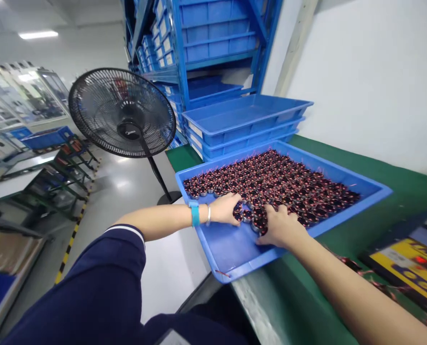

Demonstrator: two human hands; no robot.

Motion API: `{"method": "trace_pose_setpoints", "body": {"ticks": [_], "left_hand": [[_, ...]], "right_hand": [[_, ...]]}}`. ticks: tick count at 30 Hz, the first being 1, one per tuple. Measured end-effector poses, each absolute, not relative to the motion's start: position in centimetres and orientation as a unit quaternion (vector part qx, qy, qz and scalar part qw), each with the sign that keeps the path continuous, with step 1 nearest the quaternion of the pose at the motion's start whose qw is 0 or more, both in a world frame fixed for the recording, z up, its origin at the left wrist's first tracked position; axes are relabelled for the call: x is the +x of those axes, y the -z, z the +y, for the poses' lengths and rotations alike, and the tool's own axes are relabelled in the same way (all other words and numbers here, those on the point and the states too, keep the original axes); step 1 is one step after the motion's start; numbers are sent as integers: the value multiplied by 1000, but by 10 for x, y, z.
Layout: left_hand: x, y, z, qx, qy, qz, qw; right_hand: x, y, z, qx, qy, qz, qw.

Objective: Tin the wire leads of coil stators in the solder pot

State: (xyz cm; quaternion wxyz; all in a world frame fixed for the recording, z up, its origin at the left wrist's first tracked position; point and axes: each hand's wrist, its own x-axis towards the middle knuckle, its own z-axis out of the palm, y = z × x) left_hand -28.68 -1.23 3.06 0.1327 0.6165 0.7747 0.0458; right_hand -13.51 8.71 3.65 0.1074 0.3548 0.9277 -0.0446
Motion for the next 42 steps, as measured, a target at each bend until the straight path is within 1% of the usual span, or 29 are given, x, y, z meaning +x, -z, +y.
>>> {"method": "trace_pose_setpoints", "body": {"ticks": [3, 6, 9, 12, 16, 25, 30, 36, 42], "left_hand": [[-284, -31, -7, 629, -56, 770, 88], [-291, -31, -8, 616, -16, 786, 51], [-298, -27, -7, 607, 23, 792, 63], [-299, -23, -4, 609, 25, 790, 61], [-296, -21, 1, 619, 4, 783, 62], [-295, -10, 3, 621, -44, 775, 104], [-295, -5, 2, 645, -84, 754, 93], [-297, -5, 5, 657, -72, 744, 100], [-293, -8, 6, 625, -46, 772, 105]], "right_hand": [[-132, -38, 88, 364, 51, 923, 109], [-136, -36, 88, 381, 59, 913, 131], [-142, -32, 88, 389, 65, 907, 146], [-144, -31, 85, 390, 68, 907, 141], [-142, -29, 78, 384, 81, 912, 120], [-147, -19, 75, 380, 110, 913, 93], [-143, -19, 76, 354, 114, 926, 70], [-146, -13, 85, 333, 128, 931, 80], [-146, -14, 92, 313, 130, 937, 80]]}}
